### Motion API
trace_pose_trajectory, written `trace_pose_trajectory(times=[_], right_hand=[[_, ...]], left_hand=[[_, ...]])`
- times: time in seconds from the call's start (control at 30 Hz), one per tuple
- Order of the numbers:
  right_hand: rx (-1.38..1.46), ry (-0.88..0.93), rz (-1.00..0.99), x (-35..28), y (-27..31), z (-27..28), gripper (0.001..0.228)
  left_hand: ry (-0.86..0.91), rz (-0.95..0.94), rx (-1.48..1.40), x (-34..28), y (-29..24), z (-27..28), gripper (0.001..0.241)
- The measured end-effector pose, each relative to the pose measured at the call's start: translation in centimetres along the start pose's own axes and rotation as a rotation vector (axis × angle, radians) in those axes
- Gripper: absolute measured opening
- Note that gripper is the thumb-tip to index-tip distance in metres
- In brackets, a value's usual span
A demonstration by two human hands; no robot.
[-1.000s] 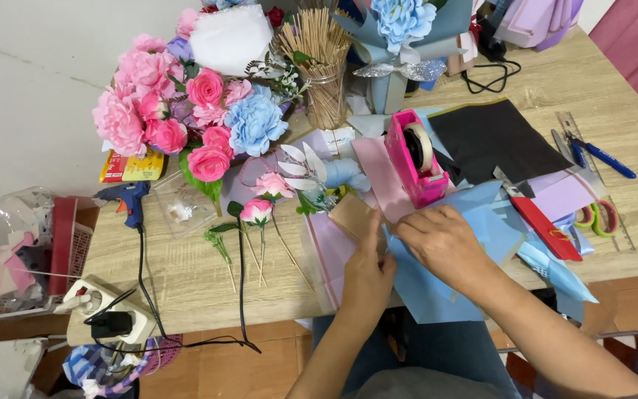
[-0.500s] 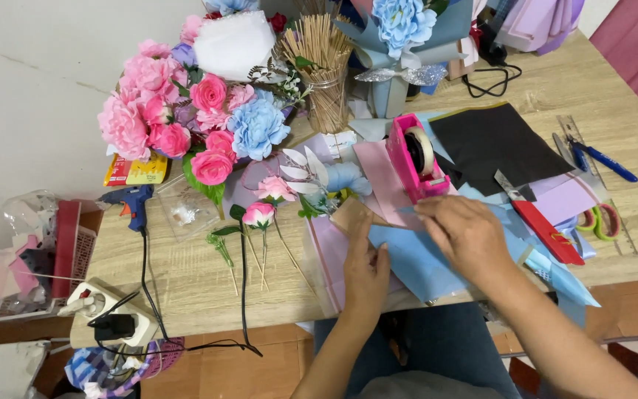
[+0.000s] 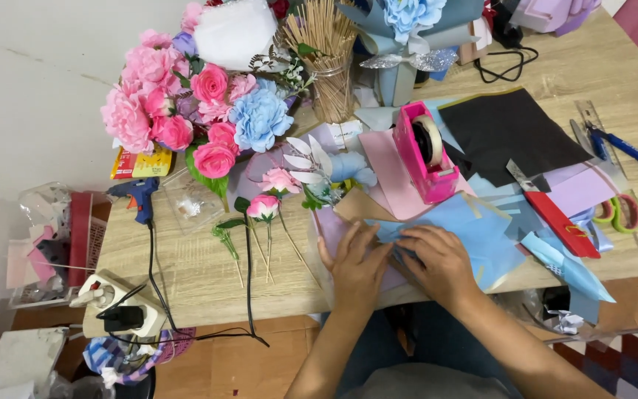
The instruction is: The person uses a utility knife to cut a piece of blue paper and then folds it around a small bouquet of artificial flowers. They secure the paper with tape and then wrap the arrangement in a larger sheet of pink paper.
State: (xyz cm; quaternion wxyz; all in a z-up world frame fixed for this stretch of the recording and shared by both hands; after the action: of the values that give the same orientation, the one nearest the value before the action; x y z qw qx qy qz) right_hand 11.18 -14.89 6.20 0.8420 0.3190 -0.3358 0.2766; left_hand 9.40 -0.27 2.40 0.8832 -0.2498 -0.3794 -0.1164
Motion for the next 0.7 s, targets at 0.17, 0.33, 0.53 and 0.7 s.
trace_pose_trajectory(times=[0.17, 0.33, 0.53, 0.7], right_hand=[[0.030, -0.016, -0.026, -0.5, -0.3, -0.1, 0.007], [0.052, -0.016, -0.042, -0.3, -0.2, 0.2, 0.007], [0.048, -0.038, -0.008, -0.5, 0.4, 0.4, 0.005], [0.006, -0.032, 0.068, -0.4, 1.5, 0.5, 0.010]], left_hand=[[-0.014, -0.026, 0.006, 0.9, -0.7, 0.9, 0.007], [-0.010, -0.045, -0.037, 1.4, -0.9, 1.4, 0.006], [0.102, 0.150, -0.161, 1.5, 0.1, 0.7, 0.004], [0.151, 0.420, -0.326, 1.5, 2.2, 0.3, 0.007]])
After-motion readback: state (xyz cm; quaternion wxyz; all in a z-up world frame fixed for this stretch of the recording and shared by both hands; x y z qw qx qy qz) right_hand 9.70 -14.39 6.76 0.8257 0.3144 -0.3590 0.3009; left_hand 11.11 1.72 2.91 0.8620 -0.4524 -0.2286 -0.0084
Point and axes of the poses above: each hand's wrist, its own x-axis towards the middle knuckle, its own z-axis out of the back of the hand, y = z × x, the point moved 8 cm from there along x, towards the middle knuckle, and after that the axes turned 1 degree about x, right-handed, at the moved point
